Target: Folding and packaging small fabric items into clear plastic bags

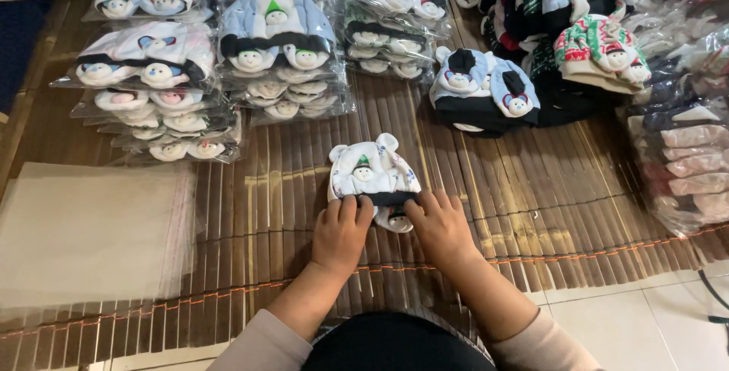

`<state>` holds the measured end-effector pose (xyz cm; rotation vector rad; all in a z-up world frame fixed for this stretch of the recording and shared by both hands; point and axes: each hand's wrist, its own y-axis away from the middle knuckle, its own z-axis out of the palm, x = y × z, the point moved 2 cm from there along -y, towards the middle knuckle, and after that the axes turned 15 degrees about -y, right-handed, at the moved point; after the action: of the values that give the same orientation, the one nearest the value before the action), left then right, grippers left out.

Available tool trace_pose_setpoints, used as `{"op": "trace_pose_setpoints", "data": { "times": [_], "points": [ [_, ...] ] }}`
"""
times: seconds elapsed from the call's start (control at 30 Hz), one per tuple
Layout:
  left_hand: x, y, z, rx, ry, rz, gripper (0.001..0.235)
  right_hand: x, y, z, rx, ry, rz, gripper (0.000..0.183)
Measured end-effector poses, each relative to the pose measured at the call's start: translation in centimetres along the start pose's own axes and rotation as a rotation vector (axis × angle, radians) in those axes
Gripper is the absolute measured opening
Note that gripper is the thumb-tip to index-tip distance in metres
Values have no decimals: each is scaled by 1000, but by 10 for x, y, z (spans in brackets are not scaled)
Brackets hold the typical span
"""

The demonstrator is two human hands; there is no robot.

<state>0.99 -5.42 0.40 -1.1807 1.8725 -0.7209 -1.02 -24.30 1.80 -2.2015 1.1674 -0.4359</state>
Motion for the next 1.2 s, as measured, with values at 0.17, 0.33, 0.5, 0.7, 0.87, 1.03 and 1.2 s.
{"op": "trace_pose_setpoints", "data": {
  "times": [0.17,0.33,0.5,0.7,0.87,1.03,1.2],
  "points": [
    [2,9,0,-41,67,107,14,1,8,-3,-88,-70,-22,15],
    [-12,20,-12,-151,230,189,29,9,21,-6,-168,-123,42,32],
    [-37,24,4,-519,881,-230,34,25,22,-25,-342,-308,274,26],
    [-32,-20,3,-284,771,-241,39,8,-37,-31,-21,-512,138,37],
    [-5,13,48,-460,549,-71,64,9,-20,36,-200,-426,176,52],
    [-5,21,52,-515,484,-38,75,10,-9,48,-382,-379,278,62],
    [-6,23,54,-599,487,-10,76,13,-7,52,-407,-338,271,63]
  ]
}}
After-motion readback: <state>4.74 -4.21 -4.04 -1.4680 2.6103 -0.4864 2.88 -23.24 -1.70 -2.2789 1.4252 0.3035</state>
